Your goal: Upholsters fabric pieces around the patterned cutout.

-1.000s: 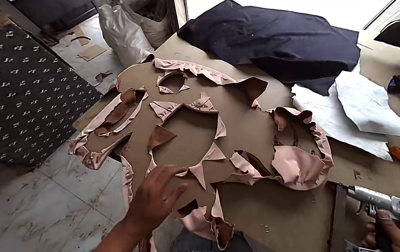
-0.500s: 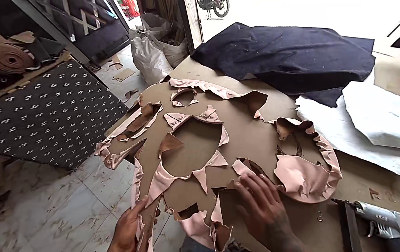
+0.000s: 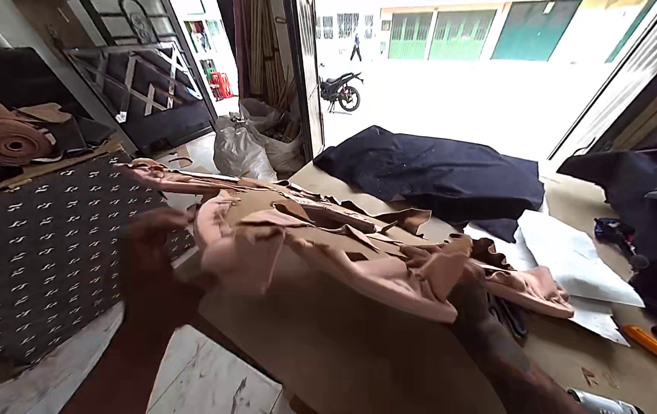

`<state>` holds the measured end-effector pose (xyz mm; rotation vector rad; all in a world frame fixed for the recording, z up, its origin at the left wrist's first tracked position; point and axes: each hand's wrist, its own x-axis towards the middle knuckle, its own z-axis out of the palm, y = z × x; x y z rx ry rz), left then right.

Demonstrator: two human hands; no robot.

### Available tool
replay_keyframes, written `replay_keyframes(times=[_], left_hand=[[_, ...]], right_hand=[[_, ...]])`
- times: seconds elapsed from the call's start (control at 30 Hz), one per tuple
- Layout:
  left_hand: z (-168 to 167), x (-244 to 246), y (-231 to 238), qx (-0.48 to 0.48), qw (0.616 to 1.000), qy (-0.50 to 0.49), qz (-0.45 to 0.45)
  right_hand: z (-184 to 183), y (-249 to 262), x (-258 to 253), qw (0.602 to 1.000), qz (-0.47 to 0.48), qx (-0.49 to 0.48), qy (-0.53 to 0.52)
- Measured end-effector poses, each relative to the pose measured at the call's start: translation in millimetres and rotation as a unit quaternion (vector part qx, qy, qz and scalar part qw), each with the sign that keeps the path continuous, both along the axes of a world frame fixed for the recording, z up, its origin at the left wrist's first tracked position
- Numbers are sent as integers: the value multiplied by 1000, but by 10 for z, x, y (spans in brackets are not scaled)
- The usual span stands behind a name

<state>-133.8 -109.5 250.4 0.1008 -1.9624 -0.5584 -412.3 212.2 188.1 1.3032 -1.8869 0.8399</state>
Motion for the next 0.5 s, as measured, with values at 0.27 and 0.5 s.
replay_keyframes(times=[0.27,0.5], left_hand=[[1178,-1388,-551,-77,988,131,40],[2679,-2215,-491,-200,978,37,-53]], right_hand=[[806,-406,-22,997,-74,-5,-3],[1345,-96,386,960,-39,-20,-276]])
